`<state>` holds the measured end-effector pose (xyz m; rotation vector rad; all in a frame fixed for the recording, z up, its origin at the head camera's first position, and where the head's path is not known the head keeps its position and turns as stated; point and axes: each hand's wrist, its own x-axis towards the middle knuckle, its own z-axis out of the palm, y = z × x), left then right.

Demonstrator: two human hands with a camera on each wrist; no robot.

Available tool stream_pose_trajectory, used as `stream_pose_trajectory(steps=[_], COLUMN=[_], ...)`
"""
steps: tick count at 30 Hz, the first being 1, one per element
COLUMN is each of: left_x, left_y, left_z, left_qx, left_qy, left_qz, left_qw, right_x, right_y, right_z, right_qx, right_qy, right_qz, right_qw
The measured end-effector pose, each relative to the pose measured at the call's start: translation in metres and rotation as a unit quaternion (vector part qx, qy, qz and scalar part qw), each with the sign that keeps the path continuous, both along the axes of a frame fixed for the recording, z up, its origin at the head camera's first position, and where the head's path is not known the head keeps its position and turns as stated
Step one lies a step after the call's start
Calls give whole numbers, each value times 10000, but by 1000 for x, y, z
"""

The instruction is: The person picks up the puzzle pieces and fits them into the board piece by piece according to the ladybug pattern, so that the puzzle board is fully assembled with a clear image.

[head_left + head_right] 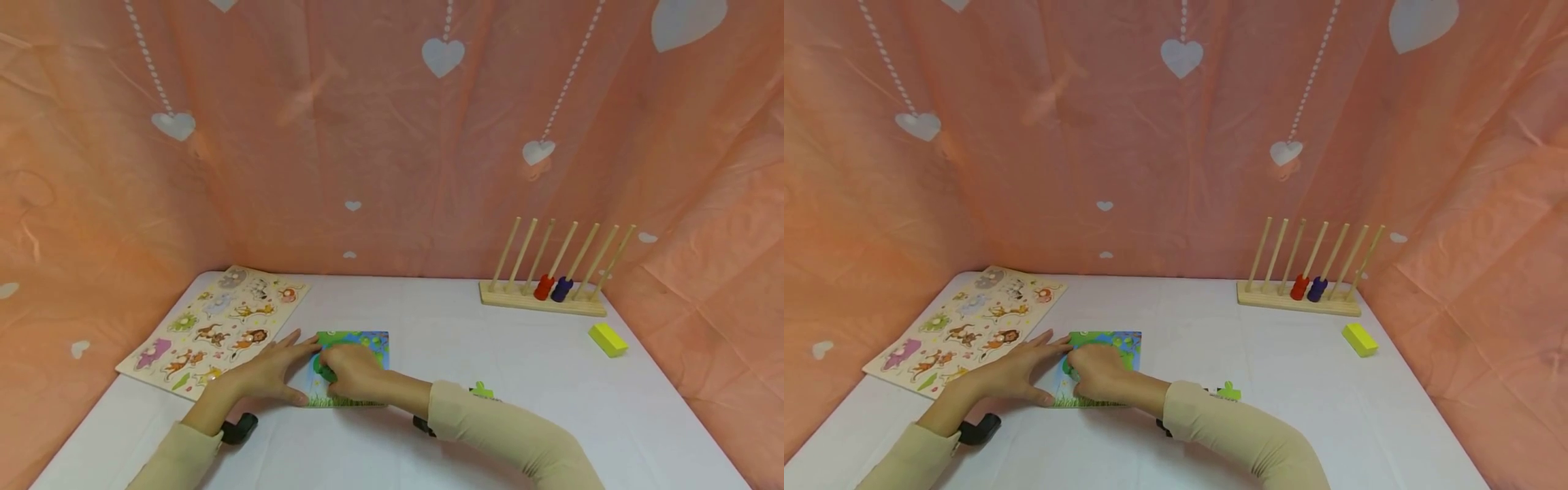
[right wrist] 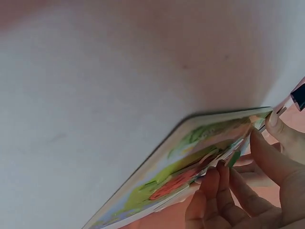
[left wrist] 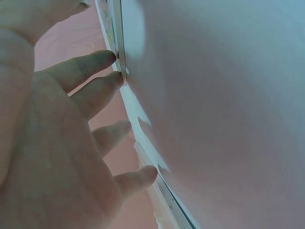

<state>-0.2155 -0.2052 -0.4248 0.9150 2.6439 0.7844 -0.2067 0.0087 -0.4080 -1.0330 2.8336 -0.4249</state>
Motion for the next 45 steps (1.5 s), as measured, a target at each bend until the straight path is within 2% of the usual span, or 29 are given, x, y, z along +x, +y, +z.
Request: stream_pose_trajectory(steps=[6, 13, 21, 24, 27, 30, 32, 34, 38, 45], left_x=[0, -1, 1, 2, 3, 3, 3, 3, 2, 2], left_y=[1, 2, 5, 5, 5, 4, 3, 2, 1, 2], left_z=[-2, 1, 2, 2, 3, 3, 4, 4, 3, 2], left_qx=[-81, -119, -91, -86, -110, -122, -132, -130, -166, -183], left_qy=[91, 102, 107, 112, 135, 114, 165, 194, 329, 316], left_qz=[-11, -29, -43, -49, -60, -38, -52, -44, -74, -76], left_qw=[9999, 9999, 9999, 9999, 9998, 9999, 9998, 9997, 9993, 9993], right_x=[0, -3, -3, -2, 4, 13, 20, 25, 29, 30], right_y=[-1, 2, 4, 9, 17, 27, 33, 38, 44, 44], right_z=[-3, -3, -1, 1, 4, 5, 4, 3, 2, 1], right_qx=[-70, -167, -157, -176, 200, 1028, 1502, 1768, 1756, 1615], right_qy=[-41, -302, -441, -398, 5, 471, 506, 311, -60, -164], right_qz=[-27, -94, 85, 271, 674, 1217, 1563, 1754, 1744, 1677], right_qw=[10000, 9994, 9989, 9987, 9975, 9861, 9749, 9680, 9689, 9724])
